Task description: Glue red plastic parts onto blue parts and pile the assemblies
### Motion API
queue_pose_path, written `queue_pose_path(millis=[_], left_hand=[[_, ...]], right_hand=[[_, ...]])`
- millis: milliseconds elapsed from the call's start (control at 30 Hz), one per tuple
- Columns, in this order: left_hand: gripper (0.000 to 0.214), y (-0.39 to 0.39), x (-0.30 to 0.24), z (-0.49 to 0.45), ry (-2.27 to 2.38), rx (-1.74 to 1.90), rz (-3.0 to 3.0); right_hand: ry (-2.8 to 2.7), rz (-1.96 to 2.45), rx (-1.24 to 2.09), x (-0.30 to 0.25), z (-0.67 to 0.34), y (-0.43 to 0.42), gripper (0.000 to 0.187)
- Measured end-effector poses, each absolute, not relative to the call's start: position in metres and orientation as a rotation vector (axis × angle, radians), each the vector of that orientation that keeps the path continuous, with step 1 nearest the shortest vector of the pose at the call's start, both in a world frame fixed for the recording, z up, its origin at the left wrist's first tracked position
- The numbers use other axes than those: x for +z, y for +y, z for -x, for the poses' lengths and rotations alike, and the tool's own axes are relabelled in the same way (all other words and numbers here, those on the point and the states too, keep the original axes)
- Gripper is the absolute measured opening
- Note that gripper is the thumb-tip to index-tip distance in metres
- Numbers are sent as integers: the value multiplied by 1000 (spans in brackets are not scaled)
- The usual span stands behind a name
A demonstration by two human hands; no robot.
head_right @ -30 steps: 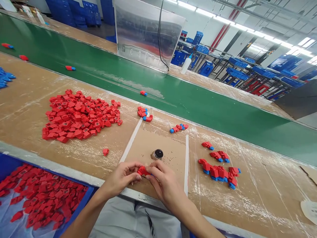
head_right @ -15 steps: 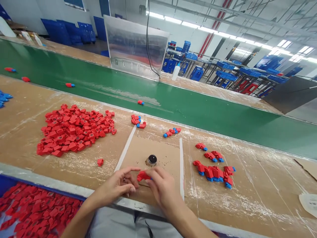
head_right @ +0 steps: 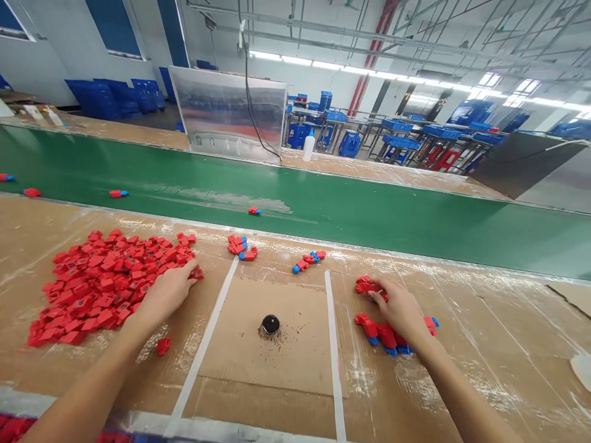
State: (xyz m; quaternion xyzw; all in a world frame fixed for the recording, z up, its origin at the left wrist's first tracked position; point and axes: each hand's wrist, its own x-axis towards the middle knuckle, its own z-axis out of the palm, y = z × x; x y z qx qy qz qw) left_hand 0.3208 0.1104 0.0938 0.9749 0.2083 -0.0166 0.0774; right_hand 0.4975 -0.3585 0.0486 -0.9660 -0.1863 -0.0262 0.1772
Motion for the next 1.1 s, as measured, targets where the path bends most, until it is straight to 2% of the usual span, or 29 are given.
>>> queue_pose_path(millis=[167, 333, 567, 700, 800, 933, 1100], left_hand=[[24, 125, 91, -317, 489, -181, -2963], [37, 130, 84, -320, 422, -244, -2917], [25, 124, 89, -308, 330, -41, -2802], [25, 99, 98, -275, 358, 57, -2480], [29, 68, 95, -255, 359, 95, -2197], [35, 35, 75, -245, 396, 146, -1840], [38, 23, 48, -240, 475, 240, -1676]], right_hand=[[-618, 2833, 21, 67, -522, -346, 23], [-720, 2793, 4, 70, -552, -284, 42], [-615, 2791, 111, 57, -567, -221, 39], [-381, 2844, 114, 57, -567, -205, 41], [-297, 2875, 160, 58, -569, -187, 35], [-300, 2890, 180, 60, -576, -170, 27], [-397, 2890, 138, 62, -588, -168, 29]])
